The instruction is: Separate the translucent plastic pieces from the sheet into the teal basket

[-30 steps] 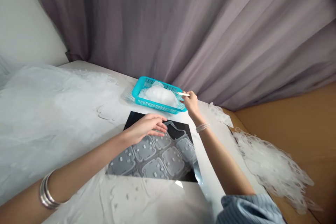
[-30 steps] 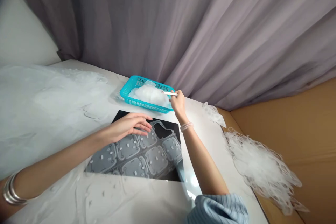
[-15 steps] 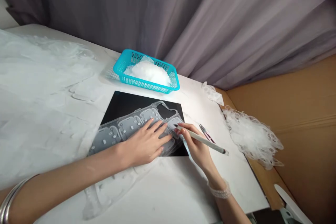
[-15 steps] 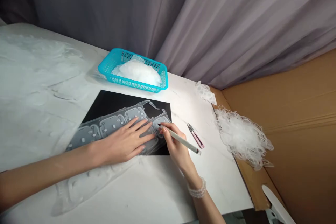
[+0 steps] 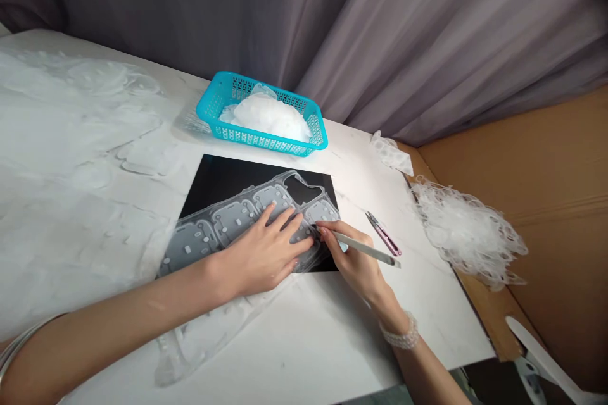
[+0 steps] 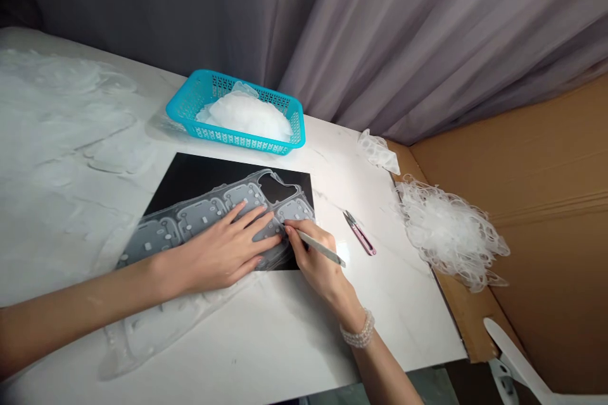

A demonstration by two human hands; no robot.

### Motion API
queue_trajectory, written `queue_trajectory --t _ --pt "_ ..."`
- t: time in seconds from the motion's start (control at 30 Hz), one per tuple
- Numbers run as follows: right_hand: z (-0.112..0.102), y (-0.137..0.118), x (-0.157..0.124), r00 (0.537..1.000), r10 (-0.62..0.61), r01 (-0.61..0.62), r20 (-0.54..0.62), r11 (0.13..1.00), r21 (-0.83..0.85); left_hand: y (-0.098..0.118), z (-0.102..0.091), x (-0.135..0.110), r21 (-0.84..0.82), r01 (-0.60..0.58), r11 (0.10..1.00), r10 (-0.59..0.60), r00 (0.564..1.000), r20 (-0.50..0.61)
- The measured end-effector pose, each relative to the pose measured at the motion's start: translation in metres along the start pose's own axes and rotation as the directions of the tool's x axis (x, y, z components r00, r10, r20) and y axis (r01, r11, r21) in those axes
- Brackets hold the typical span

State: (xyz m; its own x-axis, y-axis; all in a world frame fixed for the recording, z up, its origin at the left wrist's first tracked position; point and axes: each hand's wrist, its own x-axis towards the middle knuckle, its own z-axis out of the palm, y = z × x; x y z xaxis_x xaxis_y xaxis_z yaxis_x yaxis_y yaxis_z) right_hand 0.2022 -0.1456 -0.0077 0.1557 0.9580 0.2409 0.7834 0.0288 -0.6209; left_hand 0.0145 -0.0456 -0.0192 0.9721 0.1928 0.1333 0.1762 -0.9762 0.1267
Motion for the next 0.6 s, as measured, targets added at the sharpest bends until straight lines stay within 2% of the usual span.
queue_trajectory --t 0.33,0.5,0.6 --pt "-0.005 -0.003 -0.023 0.994 -0.109 0.107 -0.009 0.988 -0.114 -0.001 0.003 0.001 0.020 -0.008 1.000 0.007 1.000 0.022" --pt "0.010 0.009 -0.019 0.953 -0.302 0.298 0.012 0.929 -0.222 0.000 0.002 0.000 0.031 -0.004 1.000 0.004 1.000 0.010" --pt "0.018 0.017 -0.019 0.947 -0.321 0.316 0.029 0.909 -0.272 0.000 0.002 0.000 0.023 -0.004 1.000 0.004 1.000 0.001"
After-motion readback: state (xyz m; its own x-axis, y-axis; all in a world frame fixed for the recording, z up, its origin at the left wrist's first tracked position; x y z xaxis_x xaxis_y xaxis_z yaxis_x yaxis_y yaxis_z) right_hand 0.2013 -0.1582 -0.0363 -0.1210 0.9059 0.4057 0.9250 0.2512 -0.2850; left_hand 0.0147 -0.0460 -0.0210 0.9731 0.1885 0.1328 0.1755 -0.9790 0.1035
